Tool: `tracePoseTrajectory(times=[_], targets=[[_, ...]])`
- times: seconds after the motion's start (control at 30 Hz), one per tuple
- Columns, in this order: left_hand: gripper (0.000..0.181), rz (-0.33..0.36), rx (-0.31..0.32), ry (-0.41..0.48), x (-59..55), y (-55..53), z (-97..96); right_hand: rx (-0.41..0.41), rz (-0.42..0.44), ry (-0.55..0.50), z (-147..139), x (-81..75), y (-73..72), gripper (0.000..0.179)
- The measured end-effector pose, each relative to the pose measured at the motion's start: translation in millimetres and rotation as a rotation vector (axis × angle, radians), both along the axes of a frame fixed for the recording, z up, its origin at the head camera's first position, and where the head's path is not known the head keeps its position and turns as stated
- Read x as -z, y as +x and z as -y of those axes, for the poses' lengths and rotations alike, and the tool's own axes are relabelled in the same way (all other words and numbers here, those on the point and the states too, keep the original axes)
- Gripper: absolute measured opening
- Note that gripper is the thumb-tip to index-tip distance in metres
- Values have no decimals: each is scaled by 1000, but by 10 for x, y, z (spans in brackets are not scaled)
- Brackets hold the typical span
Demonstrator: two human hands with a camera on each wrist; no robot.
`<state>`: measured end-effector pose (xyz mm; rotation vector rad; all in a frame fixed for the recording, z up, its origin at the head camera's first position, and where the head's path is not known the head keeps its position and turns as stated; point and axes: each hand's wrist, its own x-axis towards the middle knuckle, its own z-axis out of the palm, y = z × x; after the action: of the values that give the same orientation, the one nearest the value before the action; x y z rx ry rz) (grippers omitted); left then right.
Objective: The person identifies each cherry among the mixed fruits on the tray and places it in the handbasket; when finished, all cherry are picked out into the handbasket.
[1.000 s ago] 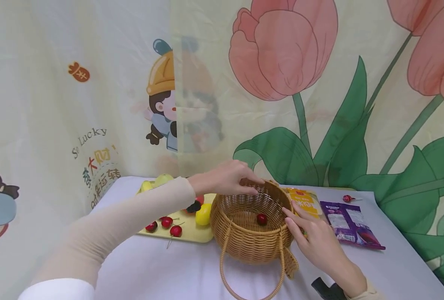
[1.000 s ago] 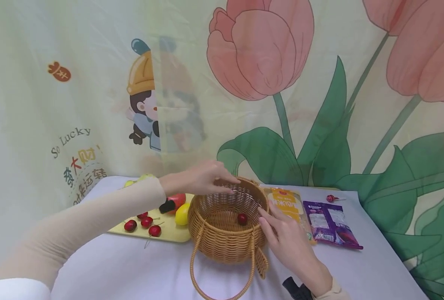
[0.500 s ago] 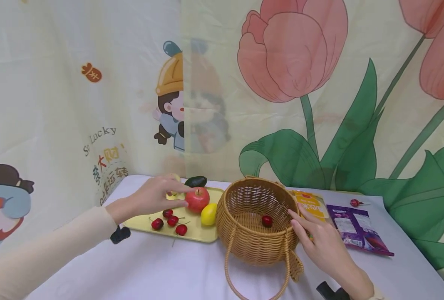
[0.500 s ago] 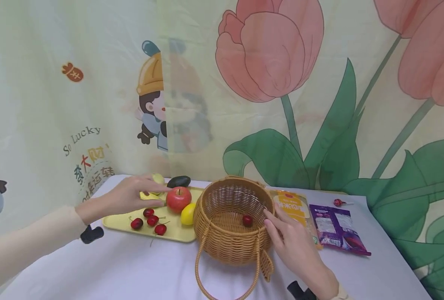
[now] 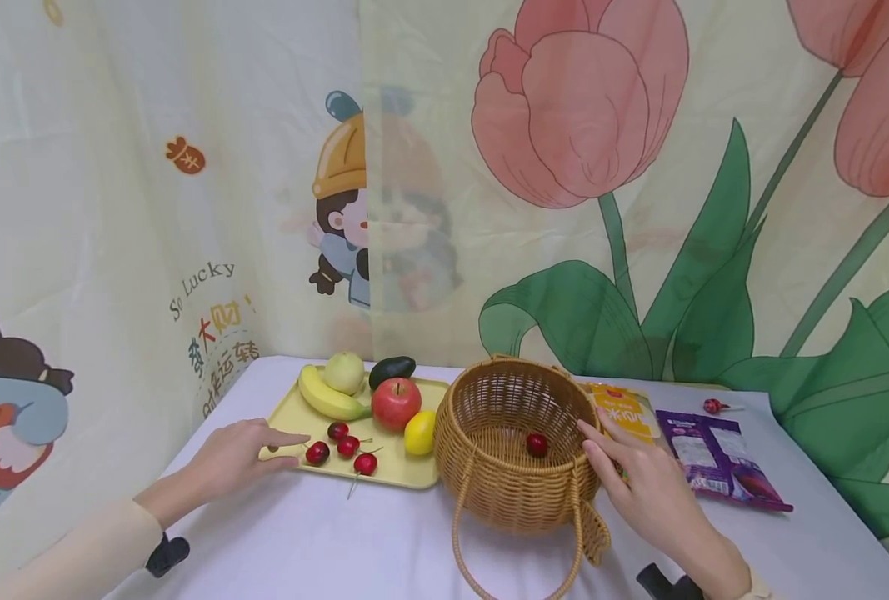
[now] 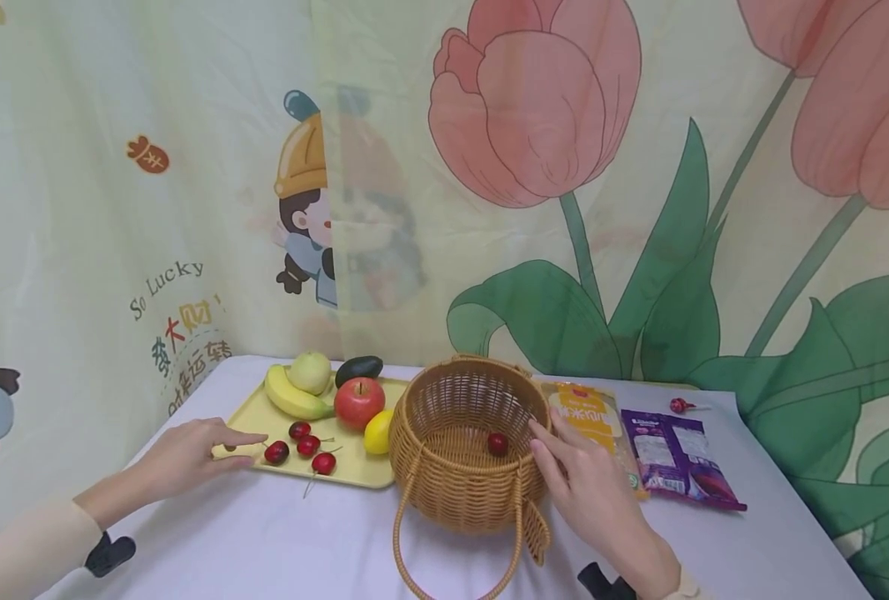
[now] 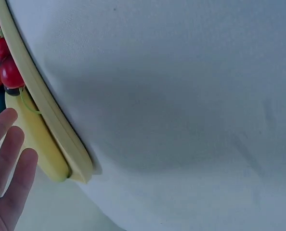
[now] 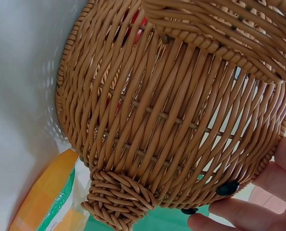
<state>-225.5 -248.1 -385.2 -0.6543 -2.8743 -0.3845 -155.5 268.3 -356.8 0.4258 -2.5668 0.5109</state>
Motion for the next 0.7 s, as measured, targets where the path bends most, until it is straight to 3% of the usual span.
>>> tracePoseTrajectory(times=[0.17,0.43,0.7], targets=[[35,-20,43,-15,-12,-50,-67,-5,-4,-6,-3,-4,-3,34],[30,39,98,-83,35,-218,-195,-10,-6,-1,-1,-5,-14,34],[33,76,72,-61,83,-278,-258,-2,12,8,-7,-18,3,35]])
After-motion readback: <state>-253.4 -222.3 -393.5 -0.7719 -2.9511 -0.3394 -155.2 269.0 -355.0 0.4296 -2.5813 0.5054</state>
